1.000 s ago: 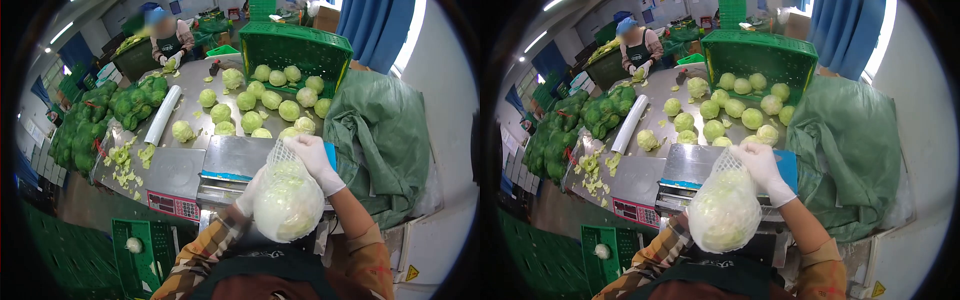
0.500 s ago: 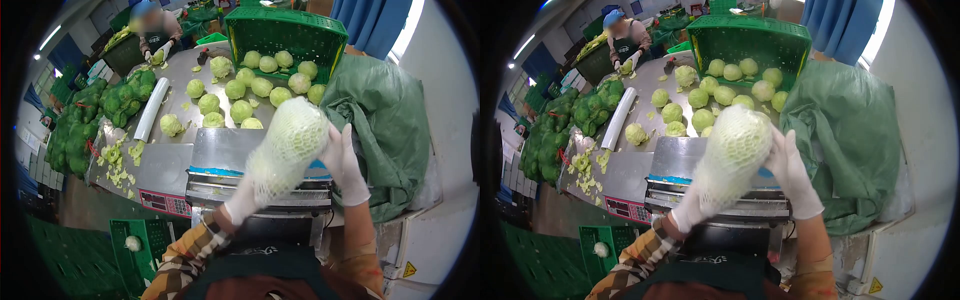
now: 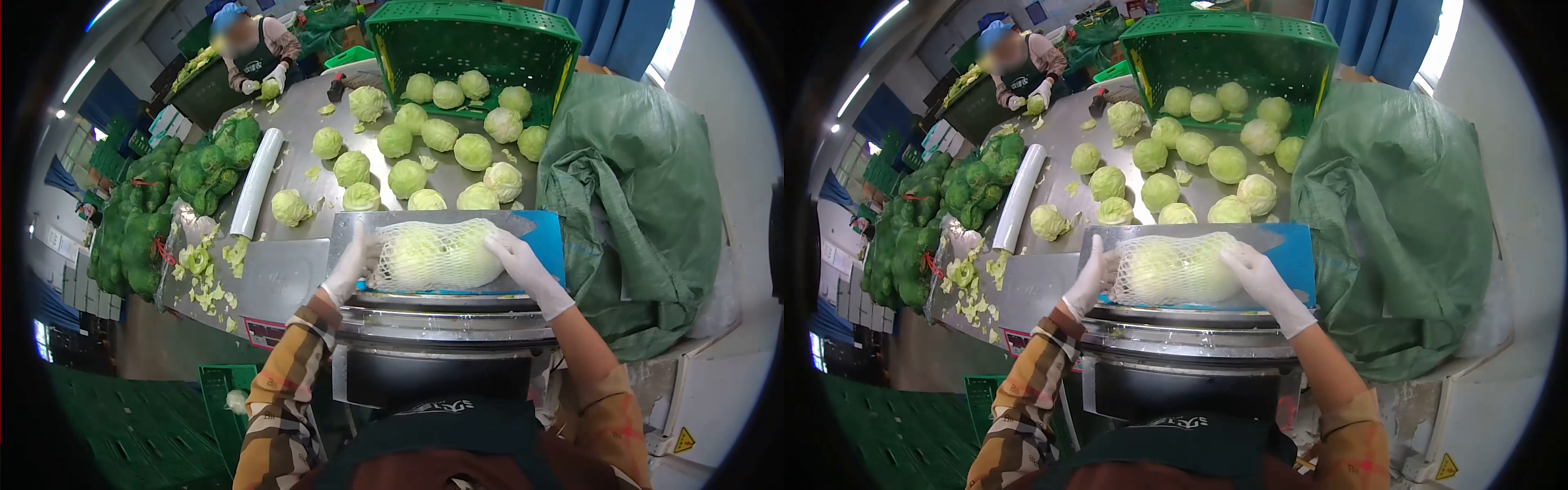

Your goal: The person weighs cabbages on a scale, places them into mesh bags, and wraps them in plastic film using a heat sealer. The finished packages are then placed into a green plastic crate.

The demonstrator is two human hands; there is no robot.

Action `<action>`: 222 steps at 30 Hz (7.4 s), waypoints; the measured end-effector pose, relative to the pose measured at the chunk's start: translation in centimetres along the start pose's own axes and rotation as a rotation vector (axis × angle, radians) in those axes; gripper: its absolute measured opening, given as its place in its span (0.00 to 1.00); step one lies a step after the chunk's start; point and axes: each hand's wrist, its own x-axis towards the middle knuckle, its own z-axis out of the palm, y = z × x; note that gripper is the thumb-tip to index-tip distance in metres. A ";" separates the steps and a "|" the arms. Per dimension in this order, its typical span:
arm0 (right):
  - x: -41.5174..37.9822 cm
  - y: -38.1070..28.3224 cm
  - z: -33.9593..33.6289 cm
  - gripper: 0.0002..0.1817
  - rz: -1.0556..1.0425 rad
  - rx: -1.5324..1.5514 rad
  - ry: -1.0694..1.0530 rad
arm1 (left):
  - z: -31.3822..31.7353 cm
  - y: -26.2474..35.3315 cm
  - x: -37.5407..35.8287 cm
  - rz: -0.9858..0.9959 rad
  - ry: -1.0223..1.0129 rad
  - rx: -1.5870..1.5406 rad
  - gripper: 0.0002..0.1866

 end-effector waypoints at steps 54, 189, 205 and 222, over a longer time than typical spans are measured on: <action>-0.3 -1.1 -0.8 0.67 -0.123 -0.230 -0.229 | 1.2 1.6 -0.4 0.533 -0.375 0.605 0.66; -11.9 21.9 -23.7 0.19 1.088 -1.267 0.821 | -21.0 2.2 -1.6 0.267 0.508 1.104 0.46; -18.1 -2.0 -13.9 0.25 -0.242 -0.969 0.954 | -2.9 0.3 -10.8 0.617 0.368 0.387 0.24; -7.2 -6.7 19.3 0.07 0.186 0.310 0.030 | 3.3 1.7 -12.9 0.740 0.068 0.260 0.31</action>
